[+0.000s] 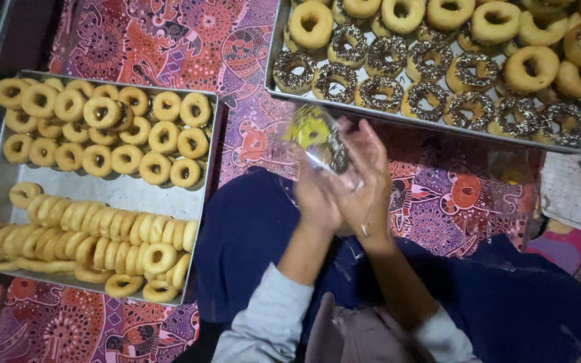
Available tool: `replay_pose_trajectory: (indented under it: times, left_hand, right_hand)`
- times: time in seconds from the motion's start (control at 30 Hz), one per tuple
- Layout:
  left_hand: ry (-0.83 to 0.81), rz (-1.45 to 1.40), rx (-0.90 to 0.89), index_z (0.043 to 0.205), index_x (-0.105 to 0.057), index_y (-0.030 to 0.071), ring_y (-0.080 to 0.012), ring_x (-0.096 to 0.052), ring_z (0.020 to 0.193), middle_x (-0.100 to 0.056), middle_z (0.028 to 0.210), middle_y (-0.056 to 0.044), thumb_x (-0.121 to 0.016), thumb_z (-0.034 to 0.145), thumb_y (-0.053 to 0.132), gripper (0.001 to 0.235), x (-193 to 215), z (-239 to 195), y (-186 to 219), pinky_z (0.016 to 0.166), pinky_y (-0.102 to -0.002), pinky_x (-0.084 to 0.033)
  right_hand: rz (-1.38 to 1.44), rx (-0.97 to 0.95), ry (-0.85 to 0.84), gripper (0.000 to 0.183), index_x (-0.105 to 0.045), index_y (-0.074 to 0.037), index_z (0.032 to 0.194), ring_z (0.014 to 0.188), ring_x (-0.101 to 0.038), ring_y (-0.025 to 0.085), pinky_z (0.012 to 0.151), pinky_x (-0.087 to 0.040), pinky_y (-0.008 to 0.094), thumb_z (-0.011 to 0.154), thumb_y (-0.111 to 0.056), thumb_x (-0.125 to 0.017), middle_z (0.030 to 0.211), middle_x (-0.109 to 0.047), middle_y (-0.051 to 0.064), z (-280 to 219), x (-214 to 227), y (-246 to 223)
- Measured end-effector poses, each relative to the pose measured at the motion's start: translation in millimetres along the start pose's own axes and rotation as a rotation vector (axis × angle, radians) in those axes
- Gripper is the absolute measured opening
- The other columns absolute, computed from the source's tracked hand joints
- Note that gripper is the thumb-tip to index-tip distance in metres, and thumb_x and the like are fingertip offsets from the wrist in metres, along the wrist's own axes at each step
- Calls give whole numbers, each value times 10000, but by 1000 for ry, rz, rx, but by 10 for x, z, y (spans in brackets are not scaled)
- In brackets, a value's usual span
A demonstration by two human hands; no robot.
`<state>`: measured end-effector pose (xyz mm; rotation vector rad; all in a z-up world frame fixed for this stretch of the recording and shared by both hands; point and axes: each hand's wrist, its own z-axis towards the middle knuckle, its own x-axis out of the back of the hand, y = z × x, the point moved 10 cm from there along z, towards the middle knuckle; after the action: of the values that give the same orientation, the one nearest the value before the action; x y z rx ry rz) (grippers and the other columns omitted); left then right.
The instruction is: The person sits on the floor and repeatedly picks donuts from two metal trays, places them into clear plastic bags, and sets the filled bags into a white basket. The trays contain plain and chocolate-sprinkled donuts.
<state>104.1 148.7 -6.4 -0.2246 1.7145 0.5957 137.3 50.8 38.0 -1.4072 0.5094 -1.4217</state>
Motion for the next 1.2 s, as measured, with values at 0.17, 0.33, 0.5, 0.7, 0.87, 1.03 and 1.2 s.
replay_pose_trajectory:
  times: [0.17, 0.33, 0.5, 0.7, 0.87, 1.03, 1.2]
  left_hand:
    - [6, 1768, -864, 1506, -255, -23, -475, -448, 1255, -419, 1364, -304, -809, 844, 486, 1003, -659, -800, 536, 1089, -524, -363]
    - [-444, 1892, -660, 1206, -655, 153, -314, -631, 1233, -677, 1209, -58, -744, 920, 132, 300, -545, -882, 338, 1155, -478, -428]
    - [-611, 1977, -811, 1164, -710, -7, -435, -556, 1265, -650, 1296, -221, -793, 715, 392, 606, -554, -1040, 645, 1135, -611, -281]
    - [-163, 1728, -612, 1097, -745, 38, -273, -762, 1106, -776, 1135, -116, -642, 1025, 111, 145, -19, -1231, 1355, 1059, -410, -568]
    - [282, 1298, -210, 1037, -746, -45, -158, -766, 909, -797, 977, -120, -574, 1062, 113, 235, 731, -1292, 1546, 848, -298, -615]
    - [287, 1234, -291, 1096, -739, -61, -154, -722, 883, -774, 991, -132, -655, 998, 35, 161, 770, -1231, 1547, 813, -273, -593]
    - [183, 1602, -311, 1076, -758, -52, -137, -735, 807, -787, 910, -112, -653, 983, 51, 174, 525, -1297, 1445, 738, -258, -585]
  right_hand:
    - [-52, 134, 65, 619, -646, -79, 1416, 1372, -589, 330, 1135, -509, 417, 831, -123, -841, 1531, -537, 195, 56, -2, -21]
    - [12, 139, -40, 609, -632, -67, 1423, 1318, -614, 308, 1091, -516, 383, 843, -72, -819, 1486, -568, 198, -101, -144, -3]
    - [537, -47, -348, 577, -504, 10, 1492, 1356, -568, 240, 1121, -483, 346, 919, 11, -576, 1517, -544, 185, -246, -390, -29]
    - [97, -114, -554, 298, -735, -20, 1172, 815, -780, 225, 712, -599, 322, 899, -137, -726, 969, -785, 137, -689, -630, -181]
    - [53, 485, -523, 117, -757, -33, 1031, 825, -771, 252, 699, -604, 329, 974, -118, -699, 969, -774, 117, -875, -588, -992]
    - [-74, 524, -460, 192, -804, -45, 1050, 752, -697, 271, 648, -558, 394, 885, -136, -769, 848, -749, 87, -818, -619, -1084]
    - [-1, 674, -403, 315, -687, 4, 1224, 917, -700, 272, 802, -584, 374, 916, -60, -683, 1007, -716, 128, -710, -610, -1172]
